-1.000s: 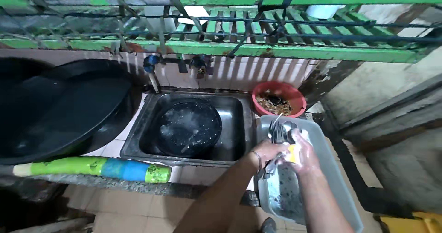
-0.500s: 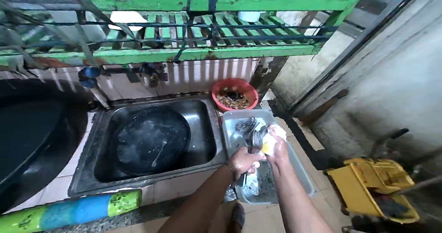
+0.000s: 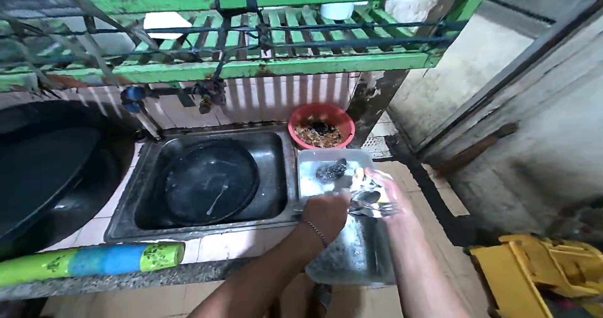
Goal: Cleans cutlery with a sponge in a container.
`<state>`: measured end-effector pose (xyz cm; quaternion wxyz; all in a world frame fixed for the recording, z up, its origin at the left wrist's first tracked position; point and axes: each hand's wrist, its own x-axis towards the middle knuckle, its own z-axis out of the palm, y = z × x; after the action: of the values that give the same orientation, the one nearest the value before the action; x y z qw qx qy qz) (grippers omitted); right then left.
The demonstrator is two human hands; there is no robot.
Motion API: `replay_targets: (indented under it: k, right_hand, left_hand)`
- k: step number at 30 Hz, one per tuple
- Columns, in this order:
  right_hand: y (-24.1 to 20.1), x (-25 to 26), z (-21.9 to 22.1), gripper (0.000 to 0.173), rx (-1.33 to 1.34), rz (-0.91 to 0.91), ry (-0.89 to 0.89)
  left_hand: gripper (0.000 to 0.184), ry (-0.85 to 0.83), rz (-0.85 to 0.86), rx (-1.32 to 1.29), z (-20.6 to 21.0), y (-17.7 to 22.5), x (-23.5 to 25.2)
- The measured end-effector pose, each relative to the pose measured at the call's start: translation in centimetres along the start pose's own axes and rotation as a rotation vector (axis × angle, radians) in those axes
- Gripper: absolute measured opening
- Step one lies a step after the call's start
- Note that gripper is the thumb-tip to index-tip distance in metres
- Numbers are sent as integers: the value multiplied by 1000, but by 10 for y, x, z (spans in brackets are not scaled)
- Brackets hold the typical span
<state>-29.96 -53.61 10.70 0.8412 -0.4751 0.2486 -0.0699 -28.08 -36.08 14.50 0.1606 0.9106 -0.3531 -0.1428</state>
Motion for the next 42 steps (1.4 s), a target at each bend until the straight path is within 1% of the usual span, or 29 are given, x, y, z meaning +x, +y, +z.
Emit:
replay_targets:
  k: [1, 2, 3, 5, 7, 8, 10, 12, 13, 14, 16, 18, 19, 21, 22, 24, 26, 27, 29, 31, 32, 34, 35, 36, 37, 39, 41, 42]
  right_hand:
    - [-1, 7, -4, 25, -49, -27, 57]
    - [-2, 14, -6, 31, -75, -42, 135]
    - [-2, 20, -6, 36, -66, -62, 195]
    - [-2, 26, -3, 41, -13, -89, 234]
    - [-1, 16, 1, 42, -52, -73, 186]
    - [-1, 9, 3, 39, -113, -55, 158]
    - [-5, 3, 4, 32, -196, -45, 160]
    - [-9, 10, -1, 44, -247, -91, 152]
    - [-8, 16, -1, 50, -244, -104, 176]
    - [-8, 21, -1, 52, -237, -106, 201]
    - [-3, 25, -4, 50, -265, -60, 197]
    - [-2, 24, -5, 49, -317, -13, 172]
    - [-3, 24, -7, 48, -334, -16, 142]
    - [-5, 26, -8, 42, -266, -51, 87]
    - [-6, 28, -7, 39, -191, -67, 70]
    - [-4, 32, -7, 34, -71, -63, 43]
    - [-1, 29, -9, 34, -72, -13, 39]
    - [0, 26, -10, 35, -78, 17, 30]
    - [0, 26, -15, 32, -56, 45, -14]
    - [0, 35, -18, 27, -13, 18, -32]
    - [0, 41, -21, 29, 11, -16, -15]
    - [0, 54, -29, 33, 27, -115, 44]
    - [-2, 56, -32, 36, 4, -148, 88]
    - [-5, 56, -36, 39, -28, -149, 114]
    - [-5, 56, -41, 43, -55, -131, 96]
    - [2, 51, -43, 44, -103, -99, -18]
    - [12, 33, -29, 40, -189, -86, -70]
    - [17, 22, -21, 38, -244, -96, -50]
  left_hand:
    - [30, -72, -19, -66, -2, 2, 3]
    - [33, -162, -58, -186, -5, 2, 7]
    - [33, -210, -102, -340, -3, 1, 12]
    - [29, -242, -216, -640, 4, 1, 21]
    - [27, -201, -332, -853, 13, 9, 28]
    - [28, -175, -363, -881, 14, 13, 30]
    - [30, -151, -375, -832, 18, 17, 31]
    - [30, -169, -358, -744, 23, 19, 29]
    - [30, -167, -359, -708, 25, 21, 28]
    - [30, -159, -364, -681, 26, 21, 29]
    - [28, -128, -384, -676, 29, 18, 30]
    - [30, -89, -405, -780, 32, 18, 27]
    - [36, -75, -406, -847, 35, 18, 24]
    - [45, -48, -394, -1016, 44, 20, 18]
    - [43, -24, -379, -1129, 47, 20, 18]
    - [28, 10, -340, -1379, 47, 20, 17]
    - [21, -31, -289, -1533, 40, 16, 17]
    - [21, -53, -268, -1556, 38, 14, 18]
    - [19, -90, -228, -1503, 43, 9, 20]
    - [25, -127, -213, -1437, 50, 5, 18]
    - [30, -143, -223, -1354, 52, 5, 16]
    - [34, -145, -277, -1059, 47, 4, 7]
    - [29, -120, -313, -949, 43, 4, 2]
    - [23, -59, -350, -917, 41, 3, -3]
    - [21, 2, -381, -943, 37, 3, -6]
    - [22, 73, -450, -1073, 30, -1, -3]
    - [22, 59, -455, -1128, 27, 0, 8]
    - [22, 21, -420, -1114, 27, 1, 14]
